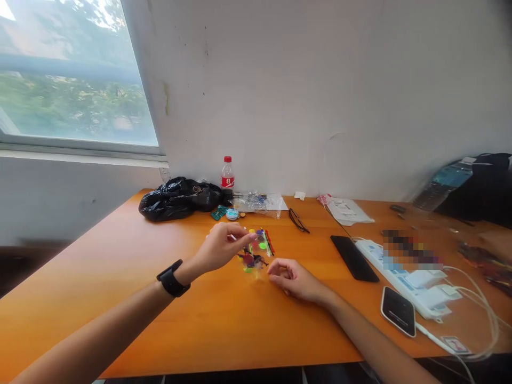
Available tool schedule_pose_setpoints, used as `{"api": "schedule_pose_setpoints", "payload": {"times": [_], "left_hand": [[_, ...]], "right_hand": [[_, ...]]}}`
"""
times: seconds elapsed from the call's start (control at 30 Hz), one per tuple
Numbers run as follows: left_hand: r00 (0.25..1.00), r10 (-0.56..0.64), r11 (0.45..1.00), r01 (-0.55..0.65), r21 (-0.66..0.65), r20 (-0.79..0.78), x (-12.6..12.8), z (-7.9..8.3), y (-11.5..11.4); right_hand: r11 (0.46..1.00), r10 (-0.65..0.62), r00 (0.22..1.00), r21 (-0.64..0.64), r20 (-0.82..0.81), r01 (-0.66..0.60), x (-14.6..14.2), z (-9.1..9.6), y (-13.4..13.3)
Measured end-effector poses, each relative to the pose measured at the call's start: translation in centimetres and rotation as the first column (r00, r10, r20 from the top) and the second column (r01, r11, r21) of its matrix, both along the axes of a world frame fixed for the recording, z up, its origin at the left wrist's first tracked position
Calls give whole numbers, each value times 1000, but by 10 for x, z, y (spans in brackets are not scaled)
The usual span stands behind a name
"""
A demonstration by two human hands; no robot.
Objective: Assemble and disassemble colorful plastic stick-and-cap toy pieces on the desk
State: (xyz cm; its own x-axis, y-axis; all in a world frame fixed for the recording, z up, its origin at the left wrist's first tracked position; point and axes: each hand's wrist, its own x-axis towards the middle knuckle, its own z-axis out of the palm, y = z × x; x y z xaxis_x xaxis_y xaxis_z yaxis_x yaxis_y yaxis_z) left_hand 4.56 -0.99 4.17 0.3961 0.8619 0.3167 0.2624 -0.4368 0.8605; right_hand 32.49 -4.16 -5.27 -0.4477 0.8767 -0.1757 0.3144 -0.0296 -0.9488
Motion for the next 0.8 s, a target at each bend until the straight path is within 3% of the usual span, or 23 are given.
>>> {"api": "schedule_pose_setpoints", "payload": {"times": [0.1,0.27,0.4,0.47,0.57,0.63,0.67,0.7,0.8], "left_hand": [[990,-39,990,56,130,-135,12,23,-2],[982,-27,953,82,291,-189,23,58,-3],[977,174,862,-92,499,-122,22,71,23],[965,260,836,-220,503,-10,20,70,49],[921,375,847,-388,364,109,20,56,97],[895,446,867,-435,243,8,22,41,127],[879,463,876,-434,212,-113,25,34,140],[845,472,878,-426,217,-251,28,26,150],[806,479,875,-403,270,-348,37,6,165]], "right_hand": [[999,0,1000,50,-30,2,-2,-2,-2],[984,-4,998,179,-66,16,-7,1,-9],[978,6,998,209,-69,8,-6,2,-10],[978,58,996,203,-71,-43,-5,2,-10],[967,74,997,246,-7,-70,-6,3,-11],[958,72,997,278,3,-70,-6,4,-13],[956,81,997,283,4,-79,-6,5,-13],[955,89,996,285,12,-89,-6,6,-14],[952,114,991,277,68,-129,-4,9,-15]]}}
